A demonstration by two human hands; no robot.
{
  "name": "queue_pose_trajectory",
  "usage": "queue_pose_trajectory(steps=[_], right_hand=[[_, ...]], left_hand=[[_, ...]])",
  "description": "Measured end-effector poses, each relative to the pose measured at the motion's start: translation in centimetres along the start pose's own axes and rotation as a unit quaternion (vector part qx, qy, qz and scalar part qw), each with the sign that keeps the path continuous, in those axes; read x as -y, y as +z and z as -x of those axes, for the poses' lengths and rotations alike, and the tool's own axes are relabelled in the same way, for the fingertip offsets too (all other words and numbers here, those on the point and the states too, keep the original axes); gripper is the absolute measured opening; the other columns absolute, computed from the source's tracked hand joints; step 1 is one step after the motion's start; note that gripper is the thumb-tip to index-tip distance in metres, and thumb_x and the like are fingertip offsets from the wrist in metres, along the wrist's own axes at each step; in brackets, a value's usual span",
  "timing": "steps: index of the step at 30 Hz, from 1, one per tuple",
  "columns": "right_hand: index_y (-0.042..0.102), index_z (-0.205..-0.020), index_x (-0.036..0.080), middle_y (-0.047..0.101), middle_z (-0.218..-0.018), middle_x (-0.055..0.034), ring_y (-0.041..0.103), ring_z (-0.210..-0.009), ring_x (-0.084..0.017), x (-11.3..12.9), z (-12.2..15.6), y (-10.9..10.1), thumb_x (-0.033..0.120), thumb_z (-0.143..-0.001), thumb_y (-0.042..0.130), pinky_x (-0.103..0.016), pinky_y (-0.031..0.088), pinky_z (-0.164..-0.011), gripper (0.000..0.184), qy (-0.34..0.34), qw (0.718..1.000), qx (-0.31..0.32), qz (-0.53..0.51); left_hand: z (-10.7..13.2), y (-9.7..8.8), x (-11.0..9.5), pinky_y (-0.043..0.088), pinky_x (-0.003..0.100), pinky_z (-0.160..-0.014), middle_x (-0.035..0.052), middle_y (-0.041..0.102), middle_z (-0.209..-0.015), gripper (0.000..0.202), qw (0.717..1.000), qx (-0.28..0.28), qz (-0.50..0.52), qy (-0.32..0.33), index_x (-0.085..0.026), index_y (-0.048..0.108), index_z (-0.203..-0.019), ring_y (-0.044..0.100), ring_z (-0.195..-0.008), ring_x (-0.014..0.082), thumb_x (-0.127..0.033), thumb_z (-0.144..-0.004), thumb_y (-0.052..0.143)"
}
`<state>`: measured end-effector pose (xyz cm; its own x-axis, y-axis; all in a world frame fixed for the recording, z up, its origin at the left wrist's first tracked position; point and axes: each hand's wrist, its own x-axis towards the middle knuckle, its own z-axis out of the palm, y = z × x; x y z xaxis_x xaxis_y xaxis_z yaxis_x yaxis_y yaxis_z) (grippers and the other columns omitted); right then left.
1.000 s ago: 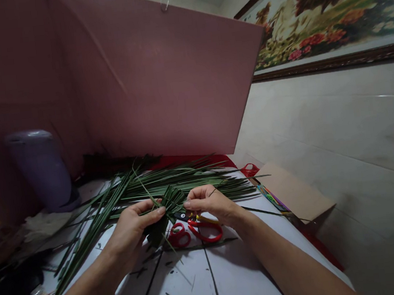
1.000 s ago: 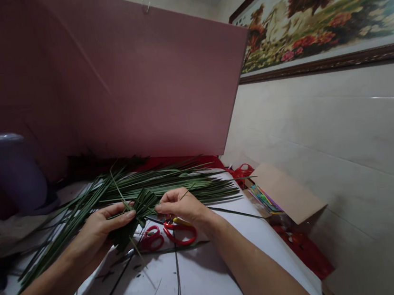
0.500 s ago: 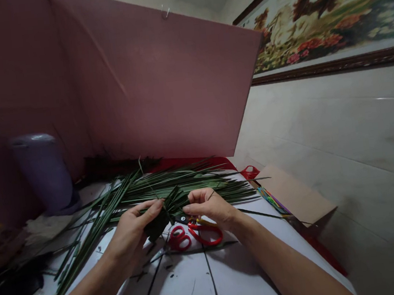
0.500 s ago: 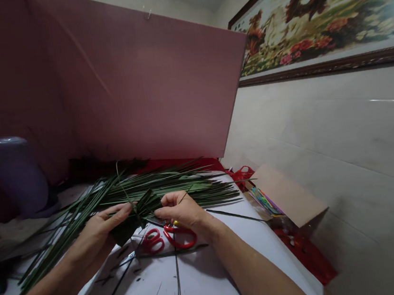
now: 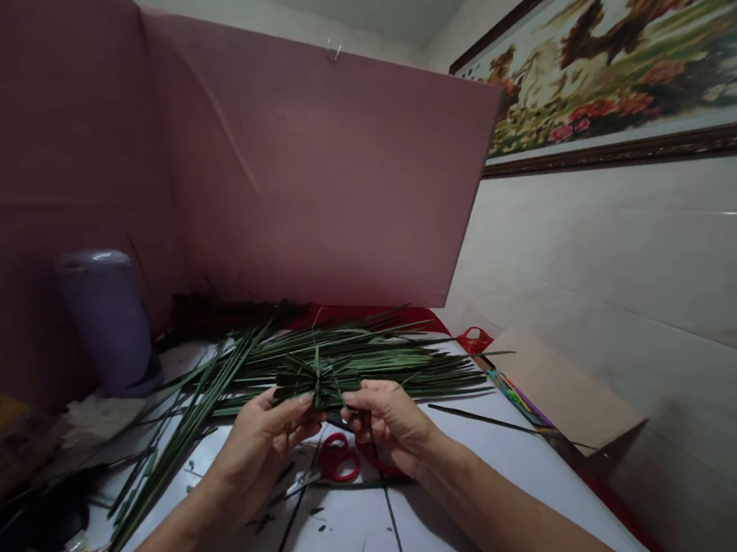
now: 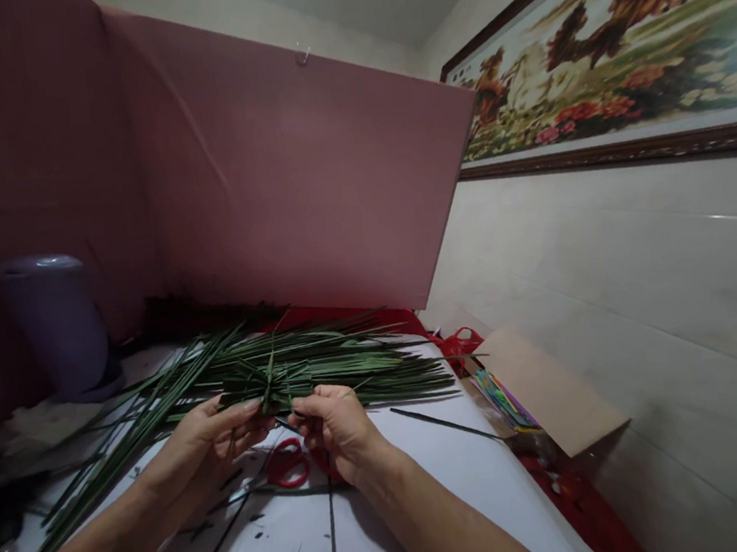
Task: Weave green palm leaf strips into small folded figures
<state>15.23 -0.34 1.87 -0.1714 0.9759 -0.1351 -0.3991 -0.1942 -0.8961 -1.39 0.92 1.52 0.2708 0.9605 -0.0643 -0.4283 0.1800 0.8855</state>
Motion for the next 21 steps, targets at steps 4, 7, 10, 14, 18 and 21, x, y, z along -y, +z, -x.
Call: queue_pose_trajectory(steps=[4, 7, 10, 14, 18, 21], right_hand=[[0.053, -0.063, 0.013, 0.063, -0.059, -0.0024, 0.047, -0.044, -0.006, -0.7, 0.0, 0.2, 0.019, -0.058, 0.071, -0.016, 0.028, -0.04, 0.02, -0.006, 1.0, 0.007, 0.008], [0.055, -0.064, 0.013, 0.064, -0.06, -0.0026, 0.049, -0.046, -0.007, -1.2, 0.1, 0.5, 0.019, -0.057, 0.072, -0.018, 0.03, -0.042, 0.019, -0.024, 0.999, 0.01, 0.031], [0.061, -0.07, 0.012, 0.064, -0.064, -0.003, 0.051, -0.049, -0.008, -0.7, 0.1, 0.2, 0.028, -0.059, 0.076, -0.018, 0.031, -0.043, 0.025, -0.028, 0.997, 0.039, 0.056], [0.065, -0.078, 0.013, 0.061, -0.068, -0.0033, 0.056, -0.06, -0.011, 1.6, -0.5, -1.0, 0.058, -0.067, 0.063, -0.019, 0.037, -0.048, 0.046, -0.023, 1.0, -0.005, 0.008], [0.067, -0.08, 0.011, 0.06, -0.074, -0.0048, 0.055, -0.064, -0.011, 2.8, -0.8, -2.1, 0.06, -0.067, 0.062, -0.019, 0.039, -0.052, 0.051, -0.005, 0.998, 0.012, 0.055], [0.065, -0.079, 0.012, 0.06, -0.073, -0.0027, 0.053, -0.06, -0.009, 2.3, -0.5, -2.0, 0.045, -0.064, 0.073, -0.02, 0.038, -0.053, 0.037, -0.017, 0.988, 0.077, 0.134]], left_hand=[[-0.2, -0.3, 0.4, 0.053, 0.023, -0.061, 0.0042, 0.069, -0.072, 0.013, 1.0, -0.023, 0.008, 0.0, -0.012, 0.062, -0.079, 0.064, -0.061, 0.0125, -0.011, -0.068, 0.069], [-0.3, -0.3, 0.6, 0.053, 0.023, -0.06, 0.0039, 0.069, -0.071, 0.015, 1.0, -0.021, 0.005, 0.01, -0.011, 0.062, -0.077, 0.064, -0.062, 0.0137, -0.012, -0.066, 0.071], [-0.4, -0.2, 0.5, 0.053, 0.025, -0.059, 0.003, 0.069, -0.07, 0.017, 0.999, -0.034, -0.004, 0.019, -0.012, 0.061, -0.077, 0.064, -0.06, 0.0144, -0.012, -0.064, 0.072], [-0.2, 0.0, -0.3, 0.052, 0.027, -0.058, 0.0023, 0.067, -0.064, 0.015, 0.999, -0.041, -0.021, 0.019, -0.012, 0.06, -0.072, 0.063, -0.055, 0.0145, -0.009, -0.062, 0.071], [0.4, 0.2, -0.8, 0.048, 0.026, -0.054, 0.0023, 0.067, -0.067, 0.017, 0.998, -0.002, -0.06, 0.002, -0.013, 0.06, -0.076, 0.06, -0.054, 0.0131, -0.01, -0.062, 0.069], [0.7, 0.2, -0.8, 0.043, 0.023, -0.049, 0.0013, 0.065, -0.064, 0.016, 0.993, 0.052, -0.102, -0.006, -0.012, 0.06, -0.077, 0.056, -0.052, 0.0113, -0.01, -0.062, 0.067]])
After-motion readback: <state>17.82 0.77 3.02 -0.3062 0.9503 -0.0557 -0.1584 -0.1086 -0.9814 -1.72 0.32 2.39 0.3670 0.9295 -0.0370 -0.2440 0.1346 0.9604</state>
